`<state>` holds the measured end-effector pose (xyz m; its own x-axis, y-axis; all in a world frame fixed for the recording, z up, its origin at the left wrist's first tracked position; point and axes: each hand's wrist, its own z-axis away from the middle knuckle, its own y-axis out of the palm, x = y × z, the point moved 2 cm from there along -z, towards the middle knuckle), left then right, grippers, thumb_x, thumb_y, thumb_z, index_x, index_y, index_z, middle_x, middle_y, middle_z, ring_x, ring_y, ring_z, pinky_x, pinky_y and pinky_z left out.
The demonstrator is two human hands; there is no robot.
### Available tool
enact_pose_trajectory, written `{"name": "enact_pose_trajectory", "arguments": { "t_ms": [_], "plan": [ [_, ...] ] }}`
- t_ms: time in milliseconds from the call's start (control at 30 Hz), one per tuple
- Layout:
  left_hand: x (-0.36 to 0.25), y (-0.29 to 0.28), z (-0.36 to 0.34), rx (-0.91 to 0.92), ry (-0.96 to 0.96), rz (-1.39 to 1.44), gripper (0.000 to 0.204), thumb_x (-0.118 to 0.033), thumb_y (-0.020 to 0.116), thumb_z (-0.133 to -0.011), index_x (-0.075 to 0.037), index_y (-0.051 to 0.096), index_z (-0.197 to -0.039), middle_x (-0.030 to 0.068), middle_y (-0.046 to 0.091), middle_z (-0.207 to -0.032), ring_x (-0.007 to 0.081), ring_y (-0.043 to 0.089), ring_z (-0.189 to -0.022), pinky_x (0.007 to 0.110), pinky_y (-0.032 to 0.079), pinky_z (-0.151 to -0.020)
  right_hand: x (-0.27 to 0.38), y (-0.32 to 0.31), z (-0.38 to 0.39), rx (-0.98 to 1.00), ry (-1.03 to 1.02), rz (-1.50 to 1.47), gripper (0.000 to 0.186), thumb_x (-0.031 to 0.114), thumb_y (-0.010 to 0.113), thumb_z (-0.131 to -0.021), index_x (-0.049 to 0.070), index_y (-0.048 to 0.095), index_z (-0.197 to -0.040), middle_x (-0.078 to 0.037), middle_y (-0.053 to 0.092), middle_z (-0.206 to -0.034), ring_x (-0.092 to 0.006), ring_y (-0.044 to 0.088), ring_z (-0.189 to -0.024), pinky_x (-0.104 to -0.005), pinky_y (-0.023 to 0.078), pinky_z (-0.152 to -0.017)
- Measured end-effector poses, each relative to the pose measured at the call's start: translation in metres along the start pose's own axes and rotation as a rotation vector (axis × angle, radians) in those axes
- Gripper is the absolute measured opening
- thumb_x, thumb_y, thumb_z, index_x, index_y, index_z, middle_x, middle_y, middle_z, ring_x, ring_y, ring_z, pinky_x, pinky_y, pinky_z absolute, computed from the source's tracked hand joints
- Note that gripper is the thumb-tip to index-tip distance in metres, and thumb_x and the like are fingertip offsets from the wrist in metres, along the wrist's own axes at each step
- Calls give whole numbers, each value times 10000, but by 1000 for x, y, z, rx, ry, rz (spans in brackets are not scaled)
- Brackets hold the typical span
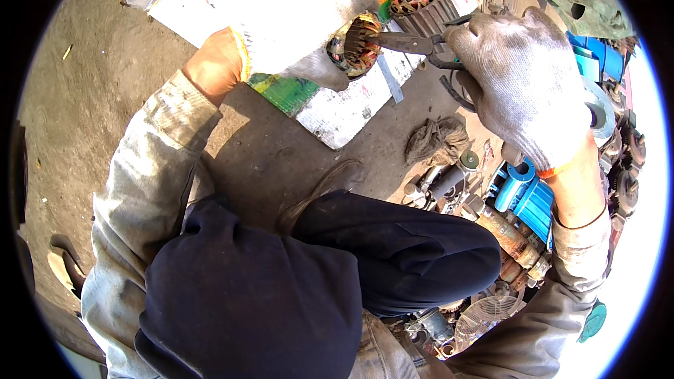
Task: The person sits on the ground and uses pliers to cut wires on a motor stator, then uses a flat metal tool to scrape and clean the copper windings. The person handles the stator and tools directly with gloved hands.
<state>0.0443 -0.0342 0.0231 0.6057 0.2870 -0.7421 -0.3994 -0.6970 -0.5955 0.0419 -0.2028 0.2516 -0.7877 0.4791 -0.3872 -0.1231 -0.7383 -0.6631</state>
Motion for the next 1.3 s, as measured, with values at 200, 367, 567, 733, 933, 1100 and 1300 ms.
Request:
{"name": "enact_pose_trajectory", "arguments": {
  "t_ms": [200, 367, 567, 733, 933, 1100, 1300],
  "plan": [
    [2, -1, 1, -23, 25, 10, 963, -376, 977, -679, -37, 613, -1503, 159, 643, -1364, 361, 653, -1290, 465, 538, -1102, 6, -1, 2, -37, -67, 84, 523, 178, 873, -812, 150, 711, -1308, -59, 718, -1070, -286, 704, -1019, -461, 513, -916],
    [1, 2, 1, -133, 105, 6, 935, -422, 958, -638, 46, 645, -1385, 234, 648, -1238, 416, 676, -1153, 480, 590, -1034, 9, -1, 3, -65, -69, 93, 567, 189, 869, -794, 145, 695, -1331, -58, 706, -1102, -277, 697, -1062, -462, 509, -943],
    [4, 4, 1, -149, 122, -4, 924, -416, 947, -640, 42, 649, -1384, 234, 647, -1232, 411, 676, -1142, 474, 590, -1032, 12, 0, 2, -113, -90, 140, 601, 206, 868, -770, 141, 688, -1340, -46, 697, -1093, -255, 692, -1059, -452, 502, -943],
    [1, -1, 1, -54, 45, 16, 967, -396, 974, -666, 5, 619, -1471, 194, 633, -1346, 384, 649, -1262, 470, 544, -1090, 13, 0, 2, -141, -86, 88, 588, 215, 866, -769, 142, 693, -1326, -34, 687, -1074, -244, 685, -1049, -450, 496, -923],
    [-1, -3, -2, 8, -4, 55, 991, -384, 982, -682, 4, 604, -1512, 179, 637, -1384, 372, 647, -1306, 458, 536, -1111, 14, -1, -4, -74, -109, 152, 558, 187, 852, -771, 140, 698, -1305, -38, 685, -1061, -246, 685, -1043, -446, 499, -919],
    [-1, -2, -1, -10, -2, 28, 958, -372, 964, -684, 2, 621, -1497, 177, 644, -1388, 368, 658, -1300, 450, 551, -1102, 12, -2, -9, -56, -104, 135, 501, 170, 850, -795, 126, 716, -1275, -53, 717, -1049, -268, 708, -1027, -457, 515, -914],
    [-3, -2, -3, -18, -9, 7, 928, -367, 950, -688, -6, 633, -1482, 176, 646, -1404, 369, 663, -1304, 453, 555, -1111, 12, -17, -28, 32, -22, -21, 284, 167, 847, -815, 81, 781, -1078, -124, 744, -908, -342, 758, -924, -485, 578, -878]
  ]
}}
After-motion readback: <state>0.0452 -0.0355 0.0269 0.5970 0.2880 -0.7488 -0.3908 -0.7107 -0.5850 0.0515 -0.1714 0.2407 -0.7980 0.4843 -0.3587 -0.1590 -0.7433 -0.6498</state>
